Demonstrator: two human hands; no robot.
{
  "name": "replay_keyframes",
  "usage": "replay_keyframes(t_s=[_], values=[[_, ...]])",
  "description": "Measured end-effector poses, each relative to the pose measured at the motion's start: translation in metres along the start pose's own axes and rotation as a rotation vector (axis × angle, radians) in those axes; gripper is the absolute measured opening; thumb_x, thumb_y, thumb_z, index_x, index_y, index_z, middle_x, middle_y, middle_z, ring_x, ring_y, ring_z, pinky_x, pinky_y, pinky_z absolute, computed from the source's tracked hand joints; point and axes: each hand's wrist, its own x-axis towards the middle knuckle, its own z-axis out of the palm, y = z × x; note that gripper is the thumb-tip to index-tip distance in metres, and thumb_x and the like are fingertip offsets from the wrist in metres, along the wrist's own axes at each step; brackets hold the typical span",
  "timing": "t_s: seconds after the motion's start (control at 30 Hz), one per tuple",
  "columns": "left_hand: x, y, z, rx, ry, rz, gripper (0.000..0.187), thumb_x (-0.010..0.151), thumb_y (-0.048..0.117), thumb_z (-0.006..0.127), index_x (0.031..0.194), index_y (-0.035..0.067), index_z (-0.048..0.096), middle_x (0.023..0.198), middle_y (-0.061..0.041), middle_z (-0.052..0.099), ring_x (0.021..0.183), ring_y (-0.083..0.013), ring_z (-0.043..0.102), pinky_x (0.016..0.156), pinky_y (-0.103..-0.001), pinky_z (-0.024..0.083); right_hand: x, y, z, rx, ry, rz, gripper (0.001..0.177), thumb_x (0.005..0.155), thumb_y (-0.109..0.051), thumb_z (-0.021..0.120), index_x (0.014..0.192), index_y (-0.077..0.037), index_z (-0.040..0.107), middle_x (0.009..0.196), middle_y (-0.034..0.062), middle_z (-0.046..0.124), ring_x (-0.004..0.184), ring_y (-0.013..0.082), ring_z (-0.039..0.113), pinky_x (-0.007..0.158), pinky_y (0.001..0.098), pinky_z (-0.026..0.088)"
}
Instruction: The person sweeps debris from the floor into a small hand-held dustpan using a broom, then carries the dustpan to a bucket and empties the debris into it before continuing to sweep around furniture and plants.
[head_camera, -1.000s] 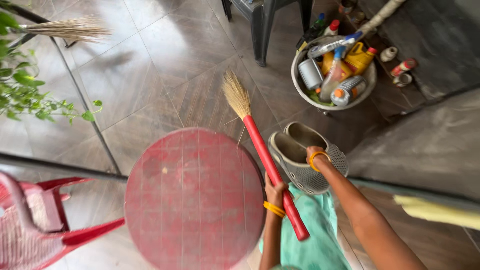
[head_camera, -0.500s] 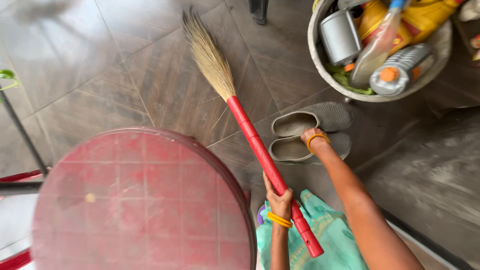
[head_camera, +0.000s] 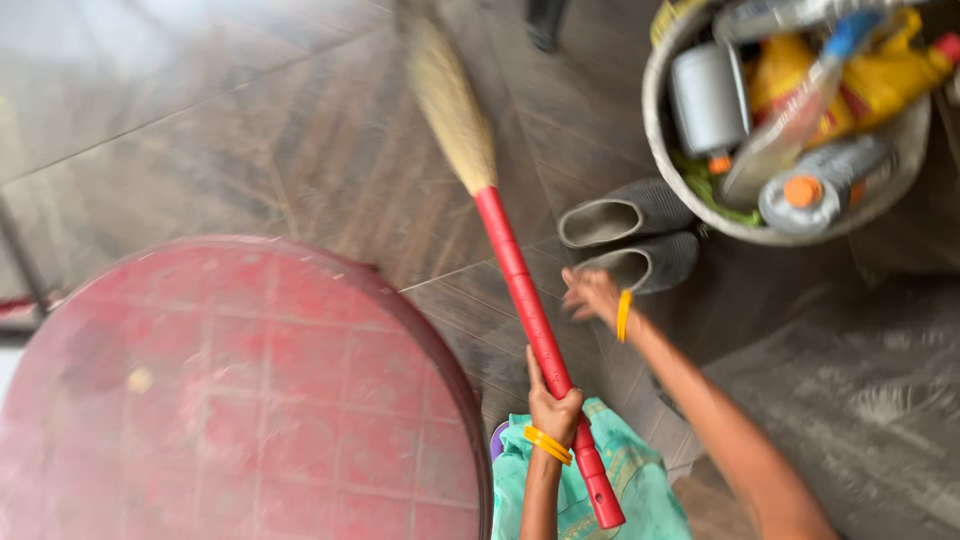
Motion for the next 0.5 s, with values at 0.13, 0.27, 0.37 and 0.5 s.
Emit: replay_keyframes(t_s=[0.13,0.27,0.37,0.5], values=[[-0.012,0.015,0.005,0.216,-0.002,0.19,0.103,0.073,0.004,0.063,0.166,0.016,0.02,0.077,-0.009,0.059,0.059,-0.0218,0.062,0.052,-0.038,0.054,-0.07,-0.048,0.061,0.197,-0.143,-0.039,0.046,0.088,-0.04,0.071,0.109,0.0,0.065,0.087,0.0145,0.074,0.074,0.0219,0.075,0.062,0.0357,0.062],[-0.034,0.051,0.008,0.21,0.076,0.203,0.103,0.073,0.014,0.061,0.165,0.016,0.014,0.09,-0.011,0.07,0.071,-0.027,0.073,0.062,-0.041,0.06,-0.098,-0.081,0.088,0.296,-0.139,-0.007,0.028,0.078,-0.009,0.081,0.096,0.004,0.063,0.07,0.0153,0.07,0.056,0.0222,0.069,0.05,0.0343,0.057],[-0.06,0.079,-0.01,0.281,0.001,0.156,0.096,0.088,0.028,0.066,0.164,0.013,0.01,0.093,-0.02,0.075,0.081,-0.0327,0.074,0.075,-0.045,0.058,-0.112,-0.107,0.089,0.141,-0.156,-0.033,0.019,0.078,-0.006,0.078,0.085,0.004,0.063,0.068,0.0136,0.069,0.052,0.0205,0.067,0.048,0.0336,0.057],[-0.089,0.085,-0.062,0.469,0.434,0.078,0.071,0.098,0.035,0.061,0.161,0.015,0.035,0.107,-0.018,0.077,0.096,-0.0345,0.074,0.087,-0.047,0.056,-0.15,-0.14,0.098,-0.068,-0.066,-0.025,0.017,0.079,-0.009,0.078,0.084,0.001,0.065,0.065,0.0142,0.067,0.047,0.0206,0.062,0.043,0.0324,0.051]])
